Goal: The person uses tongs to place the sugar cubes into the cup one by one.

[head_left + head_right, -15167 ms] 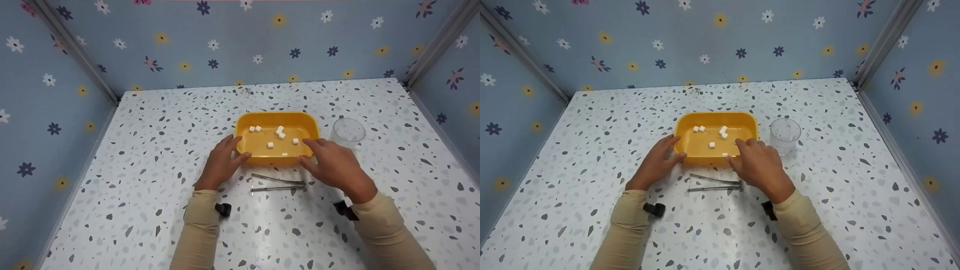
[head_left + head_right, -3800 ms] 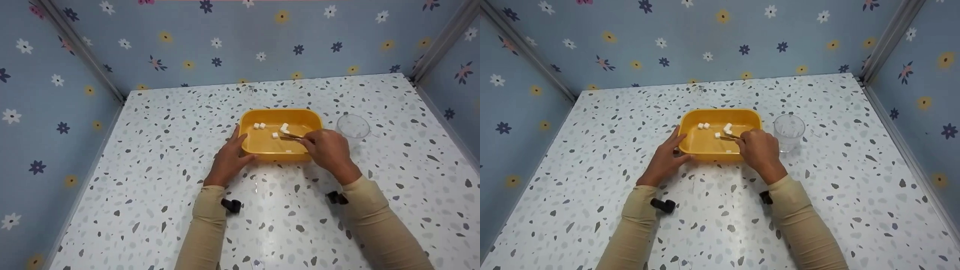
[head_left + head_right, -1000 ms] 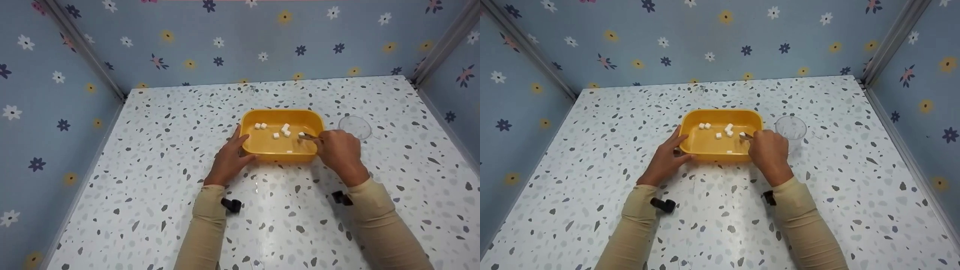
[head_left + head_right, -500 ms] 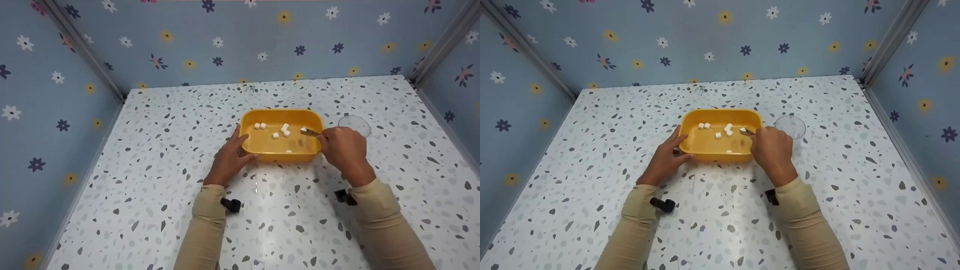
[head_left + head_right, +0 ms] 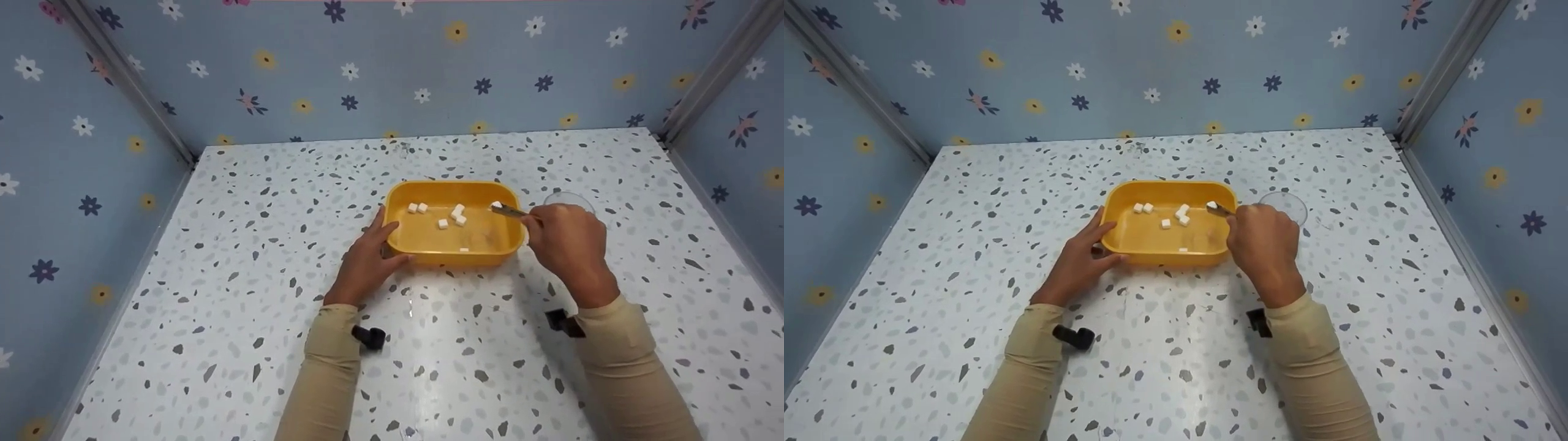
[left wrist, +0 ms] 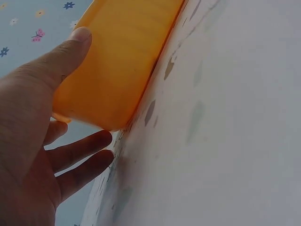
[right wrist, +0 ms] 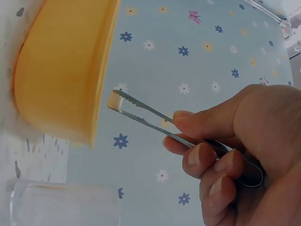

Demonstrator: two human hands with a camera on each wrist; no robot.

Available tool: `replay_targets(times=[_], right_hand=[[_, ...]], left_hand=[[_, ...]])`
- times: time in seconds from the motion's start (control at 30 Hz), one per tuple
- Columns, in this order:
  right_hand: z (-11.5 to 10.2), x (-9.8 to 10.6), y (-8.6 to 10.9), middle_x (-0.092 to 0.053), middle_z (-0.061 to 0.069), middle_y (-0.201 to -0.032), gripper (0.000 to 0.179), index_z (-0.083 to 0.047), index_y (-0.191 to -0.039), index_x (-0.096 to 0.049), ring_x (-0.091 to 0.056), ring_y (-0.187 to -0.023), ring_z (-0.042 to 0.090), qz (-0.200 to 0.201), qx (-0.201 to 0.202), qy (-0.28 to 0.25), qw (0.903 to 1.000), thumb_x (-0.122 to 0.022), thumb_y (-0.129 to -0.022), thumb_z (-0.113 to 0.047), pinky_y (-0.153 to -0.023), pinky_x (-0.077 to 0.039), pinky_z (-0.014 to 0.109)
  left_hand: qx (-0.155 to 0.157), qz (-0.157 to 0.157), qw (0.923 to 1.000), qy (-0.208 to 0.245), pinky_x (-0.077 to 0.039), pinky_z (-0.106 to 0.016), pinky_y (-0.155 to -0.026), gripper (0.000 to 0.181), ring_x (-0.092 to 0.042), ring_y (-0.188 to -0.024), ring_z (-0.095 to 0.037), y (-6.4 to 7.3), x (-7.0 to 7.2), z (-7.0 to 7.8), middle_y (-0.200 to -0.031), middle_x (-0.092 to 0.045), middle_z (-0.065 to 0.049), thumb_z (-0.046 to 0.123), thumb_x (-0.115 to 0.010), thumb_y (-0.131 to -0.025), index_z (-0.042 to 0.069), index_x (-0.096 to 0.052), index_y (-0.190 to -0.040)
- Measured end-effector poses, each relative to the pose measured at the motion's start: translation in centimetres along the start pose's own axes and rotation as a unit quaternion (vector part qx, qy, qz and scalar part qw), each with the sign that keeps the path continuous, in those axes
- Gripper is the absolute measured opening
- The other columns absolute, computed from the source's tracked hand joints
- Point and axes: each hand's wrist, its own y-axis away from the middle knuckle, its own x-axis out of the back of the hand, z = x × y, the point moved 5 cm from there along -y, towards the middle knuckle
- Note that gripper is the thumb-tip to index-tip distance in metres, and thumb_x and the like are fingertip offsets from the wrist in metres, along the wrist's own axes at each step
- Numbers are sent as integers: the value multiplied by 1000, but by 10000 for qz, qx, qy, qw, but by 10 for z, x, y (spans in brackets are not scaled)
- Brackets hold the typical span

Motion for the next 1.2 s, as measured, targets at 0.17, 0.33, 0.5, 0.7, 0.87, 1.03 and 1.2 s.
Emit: replay_targets(times=[0.17,0.33,0.5,0.7,0.87,1.03,1.2], right_hand=[[7,14,1,-71,10,-77,15,-6,-91,-80,-55,-57,27,123,-108,-92,9998,-69,-94,-17,-45,-37,40],[20,25,0,-73,13,-81,18,-5,-97,-80,-56,-59,29,144,-394,-107,9991,-69,-95,-19,-47,-37,42],[29,32,2,-74,17,-87,21,-2,-101,-78,-59,-62,30,74,-625,-75,9980,-68,-96,-19,-49,-39,44],[38,41,2,-73,19,-88,20,-1,-101,-78,-58,-62,31,42,-817,-53,9966,-68,-96,-18,-48,-38,44],[48,45,2,-73,22,-93,24,-1,-103,-77,-62,-68,36,-70,-842,-74,9964,-66,-97,-21,-49,-40,48],[58,50,4,-72,24,-101,29,-1,-110,-76,-64,-76,41,-238,-1007,-18,9946,-63,-100,-26,-53,-43,53],[65,51,5,-72,24,-103,32,-1,-114,-75,-63,-75,38,-435,-1130,-15,9926,-61,-101,-27,-52,-43,49]], left_hand=[[24,-23,10000,-1,-29,-40,-116,75,-27,-148,-22,1,2,-2,-167,-15,0,38,-80,-86,18,-47,-151],[103,-8,9999,25,-29,-39,-116,74,-26,-148,-22,1,3,-4,-167,-15,-1,36,-81,-86,18,-48,-150],[105,-29,9999,73,-28,-40,-116,74,-26,-148,-22,3,2,-5,-167,-15,-2,35,-80,-86,18,-48,-150],[40,-68,9999,73,-28,-40,-116,75,-25,-149,-23,2,3,-1,-167,-13,-1,37,-79,-87,18,-46,-151],[92,-54,9999,1,-29,-40,-116,75,-25,-148,-23,2,5,-1,-167,-13,-1,37,-79,-87,19,-46,-152],[20,-42,10000,29,-29,-41,-116,75,-25,-148,-23,1,5,0,-167,-14,-1,38,-79,-87,20,-46,-152],[-55,-52,9999,74,-30,-40,-116,75,-26,-148,-22,2,5,-1,-167,-14,0,40,-79,-87,21,-46,-152]])
